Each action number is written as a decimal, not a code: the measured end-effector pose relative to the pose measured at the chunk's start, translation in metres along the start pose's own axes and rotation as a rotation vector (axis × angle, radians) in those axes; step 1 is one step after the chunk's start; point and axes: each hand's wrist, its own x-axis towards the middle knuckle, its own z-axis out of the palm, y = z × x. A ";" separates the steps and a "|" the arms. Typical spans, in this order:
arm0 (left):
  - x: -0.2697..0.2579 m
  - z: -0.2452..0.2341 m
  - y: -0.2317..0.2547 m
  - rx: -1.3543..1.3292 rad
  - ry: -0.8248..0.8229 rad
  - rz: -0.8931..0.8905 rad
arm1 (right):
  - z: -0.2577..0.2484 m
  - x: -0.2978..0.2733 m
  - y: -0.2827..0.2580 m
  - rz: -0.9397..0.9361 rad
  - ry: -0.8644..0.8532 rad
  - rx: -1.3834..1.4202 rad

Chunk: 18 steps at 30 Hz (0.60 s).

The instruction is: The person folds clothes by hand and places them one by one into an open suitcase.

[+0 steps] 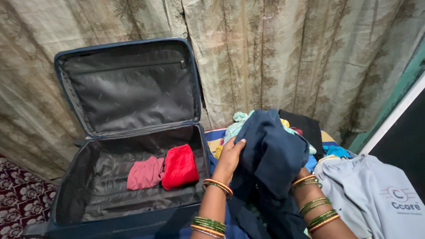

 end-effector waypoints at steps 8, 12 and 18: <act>-0.005 -0.031 -0.010 -0.024 0.144 0.088 | 0.015 -0.011 0.000 -0.042 -0.006 0.058; -0.005 -0.059 -0.005 -0.015 0.316 0.041 | 0.015 -0.031 0.001 -0.053 0.021 0.131; -0.023 -0.101 0.019 -0.082 0.310 0.058 | 0.008 -0.067 -0.011 -0.187 0.053 0.345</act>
